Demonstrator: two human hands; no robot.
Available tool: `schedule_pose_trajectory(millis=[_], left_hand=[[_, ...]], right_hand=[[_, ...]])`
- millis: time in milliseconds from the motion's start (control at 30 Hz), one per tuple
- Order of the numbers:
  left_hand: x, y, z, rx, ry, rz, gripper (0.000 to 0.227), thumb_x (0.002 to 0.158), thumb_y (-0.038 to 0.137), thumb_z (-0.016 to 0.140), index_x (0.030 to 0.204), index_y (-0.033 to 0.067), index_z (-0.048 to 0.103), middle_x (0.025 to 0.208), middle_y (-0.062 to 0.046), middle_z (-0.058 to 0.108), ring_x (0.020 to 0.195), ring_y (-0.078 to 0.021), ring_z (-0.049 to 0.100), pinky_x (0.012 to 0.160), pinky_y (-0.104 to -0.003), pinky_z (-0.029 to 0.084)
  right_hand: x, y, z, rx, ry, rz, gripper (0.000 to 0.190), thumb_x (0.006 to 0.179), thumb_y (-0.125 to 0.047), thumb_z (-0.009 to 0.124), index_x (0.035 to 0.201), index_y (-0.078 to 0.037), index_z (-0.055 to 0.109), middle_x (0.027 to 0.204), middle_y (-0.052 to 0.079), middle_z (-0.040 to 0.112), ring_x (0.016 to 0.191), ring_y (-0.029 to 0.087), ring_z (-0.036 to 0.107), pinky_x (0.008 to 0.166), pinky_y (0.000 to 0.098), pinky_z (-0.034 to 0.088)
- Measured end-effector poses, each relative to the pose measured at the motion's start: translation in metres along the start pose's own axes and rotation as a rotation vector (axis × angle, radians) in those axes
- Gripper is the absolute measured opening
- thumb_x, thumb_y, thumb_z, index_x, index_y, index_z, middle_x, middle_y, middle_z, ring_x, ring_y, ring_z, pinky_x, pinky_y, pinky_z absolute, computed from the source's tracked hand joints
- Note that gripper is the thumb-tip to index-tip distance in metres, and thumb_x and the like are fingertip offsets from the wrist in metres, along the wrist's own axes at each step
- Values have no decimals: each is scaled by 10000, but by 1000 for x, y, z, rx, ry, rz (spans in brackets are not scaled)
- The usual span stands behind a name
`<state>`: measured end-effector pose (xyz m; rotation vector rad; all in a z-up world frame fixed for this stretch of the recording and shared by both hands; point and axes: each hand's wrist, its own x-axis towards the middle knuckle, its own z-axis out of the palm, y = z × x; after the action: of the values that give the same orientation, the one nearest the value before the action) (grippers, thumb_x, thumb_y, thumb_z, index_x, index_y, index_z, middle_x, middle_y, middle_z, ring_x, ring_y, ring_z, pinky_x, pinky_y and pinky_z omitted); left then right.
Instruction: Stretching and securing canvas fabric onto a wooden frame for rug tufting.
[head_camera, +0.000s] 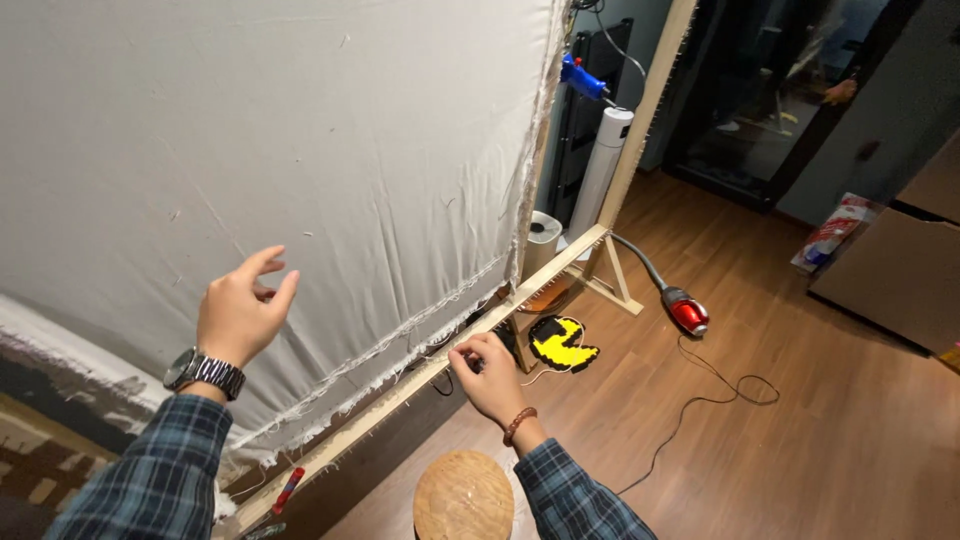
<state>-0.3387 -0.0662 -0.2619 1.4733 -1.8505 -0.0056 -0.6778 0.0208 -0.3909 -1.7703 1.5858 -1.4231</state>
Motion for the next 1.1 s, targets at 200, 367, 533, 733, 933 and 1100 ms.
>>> schedule_pose_trajectory(millis=[200,367,533,733,933,1100], left_hand=[[-34,-3,-27,-243,49,-233,234,994,225,731,1210,141,769,1225,-109,762,988,-360,732,816,-433,619],[-53,-32,-39,-244,121,-271,192,1009,191,736,1179,116,784,1196,-162,752,1006,-386,720,793,-445,623],[-68,-43,-46,-226,166,-291,169,1018,175,729,1158,101,787,1165,-169,750,1006,-391,715,791,-450,619],[-77,-37,-53,-221,170,-289,175,1015,172,731,1159,91,787,1136,-174,747,1004,-397,717,797,-457,616],[-86,-42,-49,-213,177,-307,170,1017,186,731,1159,114,791,1127,-153,750,1005,-374,718,806,-435,611],[-89,-48,-45,-263,198,-310,168,1010,171,735,1158,118,794,1126,-149,756,1008,-379,715,802,-435,609]], right_hand=[[-13,-18,24,90,-144,24,137,909,-214,750,949,-98,810,1014,179,736,918,398,739,831,465,596],[-18,-10,44,73,-212,37,120,907,-269,766,941,-168,821,992,114,742,928,340,743,833,434,598],[-26,-16,52,106,-247,27,118,903,-251,770,940,-153,824,989,131,747,928,356,741,840,432,600],[-30,-5,58,92,-267,24,103,904,-265,780,925,-174,824,963,92,752,892,305,747,808,414,601],[-38,-2,57,98,-278,43,106,904,-262,774,928,-172,825,968,98,755,893,313,743,804,421,594],[-39,-7,57,100,-291,59,108,902,-267,779,936,-179,831,970,79,760,894,292,743,819,409,591]])
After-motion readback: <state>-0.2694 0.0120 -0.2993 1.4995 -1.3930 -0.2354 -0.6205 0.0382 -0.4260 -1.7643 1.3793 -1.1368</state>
